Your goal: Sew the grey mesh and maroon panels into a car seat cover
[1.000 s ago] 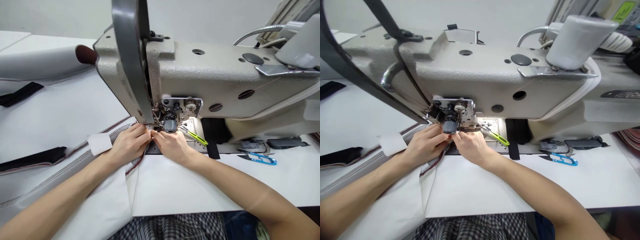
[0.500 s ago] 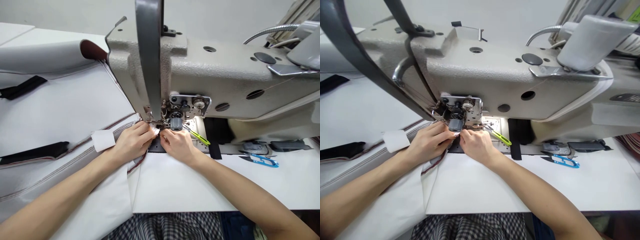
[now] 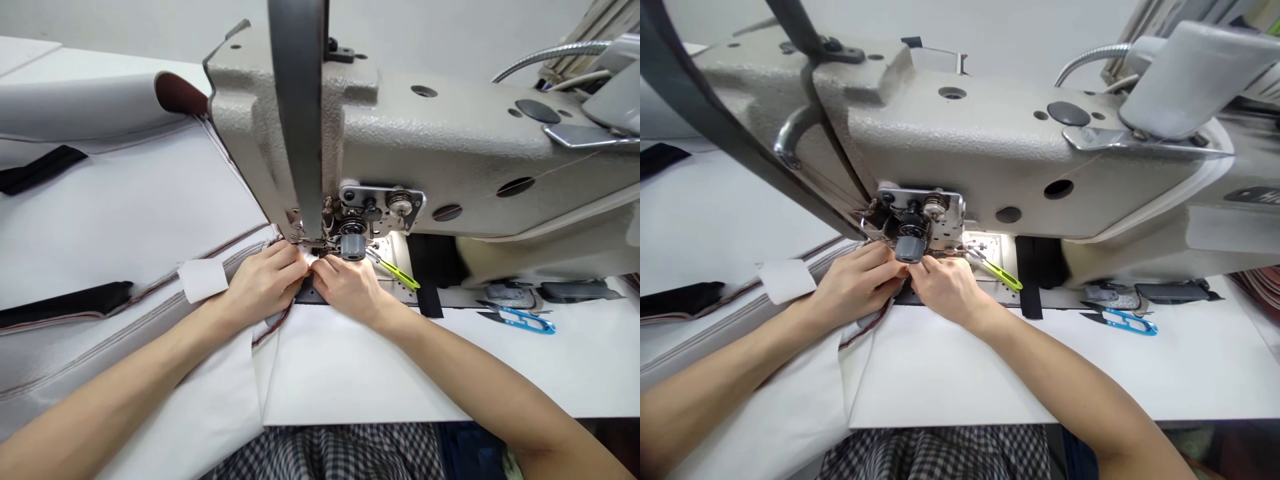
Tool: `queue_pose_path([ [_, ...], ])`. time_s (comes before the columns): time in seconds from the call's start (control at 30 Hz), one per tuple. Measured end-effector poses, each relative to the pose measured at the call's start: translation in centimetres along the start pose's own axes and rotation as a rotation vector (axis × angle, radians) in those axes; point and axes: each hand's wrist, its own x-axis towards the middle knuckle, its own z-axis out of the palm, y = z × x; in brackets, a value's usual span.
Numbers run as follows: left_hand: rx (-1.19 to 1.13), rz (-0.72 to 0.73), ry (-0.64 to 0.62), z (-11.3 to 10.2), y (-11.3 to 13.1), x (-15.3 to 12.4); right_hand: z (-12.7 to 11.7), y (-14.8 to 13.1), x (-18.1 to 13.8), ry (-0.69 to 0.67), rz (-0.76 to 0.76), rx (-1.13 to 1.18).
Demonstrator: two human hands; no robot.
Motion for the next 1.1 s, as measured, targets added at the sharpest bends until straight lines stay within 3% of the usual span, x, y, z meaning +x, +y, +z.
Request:
queue_pose_path([
  [0.17,-0.022,-0.037,-0.008,0.2,0.4,-0.1,0.0,0.1,-0.3,0.016,0.103,0.050],
  [0.33,-0.013,-0.177,0.002,0.3,2.1,-0.2,-0.6,0.8,-0.9,-0.052,0.133,0.124],
  [0.47,0.017,-0.250,-0.078,0.1,3.1,0.1,-0.7,1.2,-1.0,-0.100,0.116,0.121],
  [0.8,-0.057,0.012,-0.441,-2.8,0.4,1.7,-0.4,1.5,-0.8,-0.095,0.098,0.177],
  [0.9,-0.025,0.058,-0.382,-2.4,0.6,0.9,-0.5,1.4,-0.7,-0.136,0.122,0.196],
  [1.0,0.087,0.039,-0.234,-1.4,1.3,-0.1,-0.9,1.3,-0.6,-0.199,0.171,0.186],
  [1.1,0.126,0.015,-0.178,-0.7,1.6,-0.7,-1.4,1.2,-0.4,-0.262,0.247,0.168],
])
